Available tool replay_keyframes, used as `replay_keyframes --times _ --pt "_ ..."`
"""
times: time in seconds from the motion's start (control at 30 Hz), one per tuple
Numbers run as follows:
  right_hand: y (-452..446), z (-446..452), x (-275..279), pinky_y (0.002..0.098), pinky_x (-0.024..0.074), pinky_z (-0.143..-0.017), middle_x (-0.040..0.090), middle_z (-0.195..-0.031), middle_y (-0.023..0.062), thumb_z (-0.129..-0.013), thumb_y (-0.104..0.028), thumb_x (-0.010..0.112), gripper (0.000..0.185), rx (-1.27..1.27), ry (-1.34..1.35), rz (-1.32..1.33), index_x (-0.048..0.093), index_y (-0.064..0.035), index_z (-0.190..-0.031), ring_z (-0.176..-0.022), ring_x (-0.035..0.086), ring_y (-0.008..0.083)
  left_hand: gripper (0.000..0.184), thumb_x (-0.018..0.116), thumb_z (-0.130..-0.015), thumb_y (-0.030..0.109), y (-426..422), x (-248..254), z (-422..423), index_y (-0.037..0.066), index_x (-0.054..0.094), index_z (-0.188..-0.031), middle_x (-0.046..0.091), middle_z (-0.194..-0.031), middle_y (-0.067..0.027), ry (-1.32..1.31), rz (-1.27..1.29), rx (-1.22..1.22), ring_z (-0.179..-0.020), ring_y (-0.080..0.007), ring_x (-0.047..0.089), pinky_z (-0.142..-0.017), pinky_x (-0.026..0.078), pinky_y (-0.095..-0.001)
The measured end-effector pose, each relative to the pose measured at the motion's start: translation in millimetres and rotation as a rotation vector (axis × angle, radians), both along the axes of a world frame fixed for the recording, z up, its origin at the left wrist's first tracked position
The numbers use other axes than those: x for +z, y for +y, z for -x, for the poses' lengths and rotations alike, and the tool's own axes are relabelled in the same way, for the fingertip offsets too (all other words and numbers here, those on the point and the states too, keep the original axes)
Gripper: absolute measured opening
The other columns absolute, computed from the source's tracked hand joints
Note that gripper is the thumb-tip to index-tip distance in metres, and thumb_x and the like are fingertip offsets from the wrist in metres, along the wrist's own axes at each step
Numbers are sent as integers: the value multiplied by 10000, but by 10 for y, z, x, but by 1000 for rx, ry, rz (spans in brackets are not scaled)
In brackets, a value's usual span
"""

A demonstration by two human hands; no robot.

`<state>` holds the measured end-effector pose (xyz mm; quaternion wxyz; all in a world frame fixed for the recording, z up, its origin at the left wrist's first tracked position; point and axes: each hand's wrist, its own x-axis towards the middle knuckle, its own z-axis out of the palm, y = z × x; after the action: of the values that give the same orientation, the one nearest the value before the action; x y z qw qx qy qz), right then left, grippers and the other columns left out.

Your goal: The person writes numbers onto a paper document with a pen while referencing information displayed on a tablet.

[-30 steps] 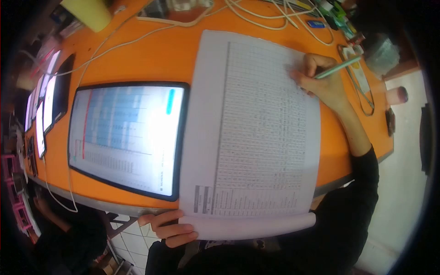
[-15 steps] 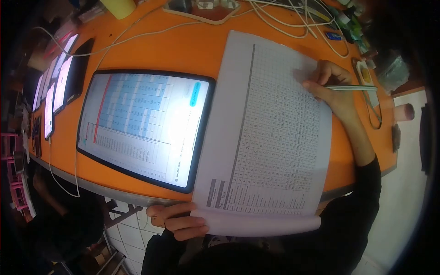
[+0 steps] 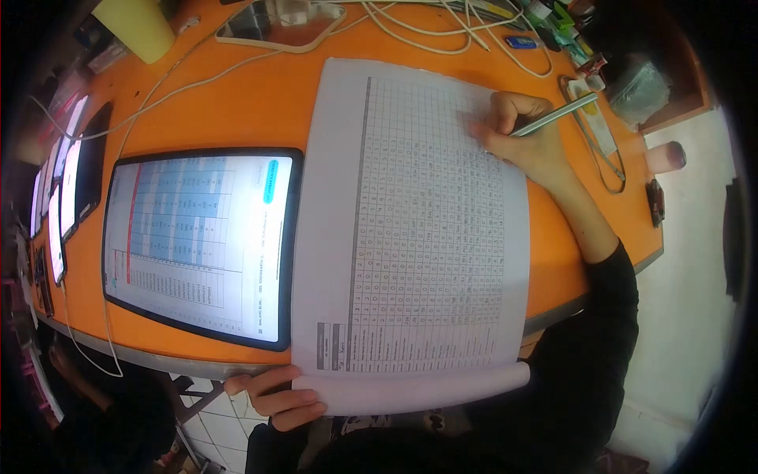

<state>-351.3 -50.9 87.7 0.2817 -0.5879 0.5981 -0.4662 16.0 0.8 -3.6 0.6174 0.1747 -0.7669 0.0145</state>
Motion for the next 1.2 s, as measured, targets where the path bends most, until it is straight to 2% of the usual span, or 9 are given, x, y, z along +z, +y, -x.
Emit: replay_keyframes --times 0.07,0.2,0.37,0.7,0.8,0.87,0.97,1.2 --pt "-2 20 1 160 296 -354 462 -450 -21 -678 -9 675 365 11 -7 2 357 -99 -522 -374 410 18 244 575 -736 531 -5 -18 54 319 469 -792 527 -783 133 74 28 18 -782 -12 545 -976 198 -301" --pt "1 23 12 163 290 -346 465 -448 -17 -679 -12 676 366 -19 -4 -14 358 -98 -520 -363 401 19 252 582 -731 530 7 -24 -8 313 471 -795 529 -777 126 22 16 -16 -794 -13 543 -992 184 -305" --pt "1 -9 33 162 286 -340 473 -442 -10 -676 -17 679 370 -10 12 -42 356 -96 -514 -359 406 19 266 556 -735 556 26 -41 105 305 479 -785 524 -758 119 160 1 30 -778 -10 533 -1000 164 -310" --pt "7 2 19 161 300 -341 466 -440 -11 -670 -8 669 367 -8 94 -20 347 -90 -515 -368 426 22 249 556 -742 542 33 -16 109 306 485 -779 527 -745 113 165 -10 44 -766 -6 523 -1005 157 -311" --pt "13 -14 29 163 303 -338 468 -453 -10 -682 -8 664 359 -28 45 -16 352 -92 -527 -376 430 22 269 575 -722 550 33 -35 35 304 485 -780 529 -753 115 70 -36 -39 -769 -7 523 -1013 149 -314" --pt "-8 -14 57 162 309 -342 465 -464 -17 -689 -10 666 350 -56 -134 -5 360 -92 -541 -380 427 23 264 584 -720 538 20 -22 145 301 483 -779 533 -763 116 172 -6 43 -775 -13 524 -1020 140 -317" --pt "-12 -50 89 158 310 -349 460 -466 -21 -694 -7 666 345 3 -95 75 365 -92 -549 -379 420 23 259 597 -717 522 49 -27 155 298 478 -769 535 -764 111 198 -36 37 -784 -19 524 -1022 136 -317" --pt "-9 -30 3 158 303 -351 455 -461 -22 -692 -3 673 355 -1 -16 -11 363 -95 -547 -378 409 21 266 540 -747 552 27 12 184 297 466 -767 529 -753 122 187 -7 44 -772 -7 519 -1021 137 -302"
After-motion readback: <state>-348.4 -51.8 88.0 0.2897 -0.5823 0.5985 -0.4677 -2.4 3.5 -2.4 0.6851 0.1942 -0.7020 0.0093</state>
